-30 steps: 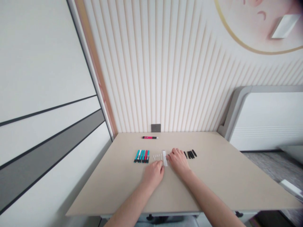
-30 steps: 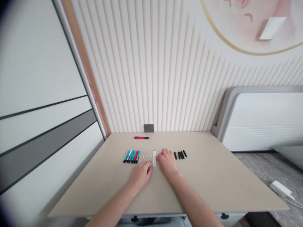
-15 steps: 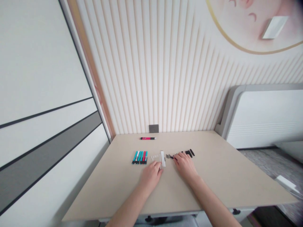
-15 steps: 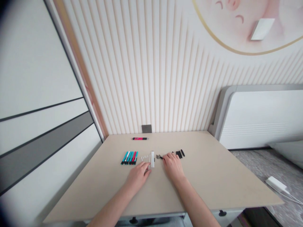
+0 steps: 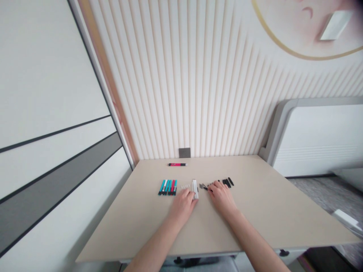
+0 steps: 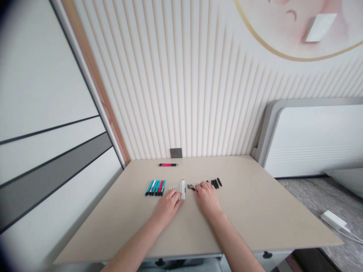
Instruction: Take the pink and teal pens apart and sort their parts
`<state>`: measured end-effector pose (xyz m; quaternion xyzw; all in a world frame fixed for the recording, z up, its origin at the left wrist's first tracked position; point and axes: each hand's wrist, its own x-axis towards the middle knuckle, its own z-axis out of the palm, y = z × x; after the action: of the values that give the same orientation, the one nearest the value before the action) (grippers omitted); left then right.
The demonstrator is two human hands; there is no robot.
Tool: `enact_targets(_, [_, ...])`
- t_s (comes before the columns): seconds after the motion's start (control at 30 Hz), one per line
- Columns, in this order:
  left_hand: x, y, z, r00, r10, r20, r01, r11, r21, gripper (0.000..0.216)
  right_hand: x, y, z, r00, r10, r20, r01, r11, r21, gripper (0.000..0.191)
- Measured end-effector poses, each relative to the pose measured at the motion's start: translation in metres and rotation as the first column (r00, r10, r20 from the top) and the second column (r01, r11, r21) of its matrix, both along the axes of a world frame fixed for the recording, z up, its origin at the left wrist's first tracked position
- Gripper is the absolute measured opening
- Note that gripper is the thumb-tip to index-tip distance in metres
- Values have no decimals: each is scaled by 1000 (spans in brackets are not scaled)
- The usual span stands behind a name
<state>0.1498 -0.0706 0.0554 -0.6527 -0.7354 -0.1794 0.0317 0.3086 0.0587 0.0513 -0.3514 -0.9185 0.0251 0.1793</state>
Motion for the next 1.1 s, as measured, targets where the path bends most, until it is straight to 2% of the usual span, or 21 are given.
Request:
enact_targets(0.1, [2, 1, 3, 997, -63, -51, 66, 995, 68, 16, 0, 0, 0, 1000, 3, -4, -3, 1000, -16, 15])
enact_targets(0.23, [3, 5, 6, 991, -118, -65, 123, 990, 69, 20, 1, 1, 1, 1000, 8, -6, -8, 1000, -20, 15])
enact_targets(0.63, [2, 9, 0, 987, -155, -33, 157, 985, 77, 23, -1, 0, -2, 1000, 7, -11, -7, 999, -35, 15])
enact_targets(0.83, [0, 10, -4, 986, -169, 1, 169, 981, 91, 22, -3, 0, -3, 992, 15, -126, -23, 998, -61, 23])
enact_targets(0.97, [0, 9, -5, 985, -171, 32, 168, 982, 86, 20, -3, -6, 0, 980, 70, -188, -91, 990, -106, 29])
enact_targets(1.1, [0, 10, -6, 981, -181, 67, 175, 981, 89, 20, -2, -13, 4, 972, 195, -134, -212, 969, -130, 34])
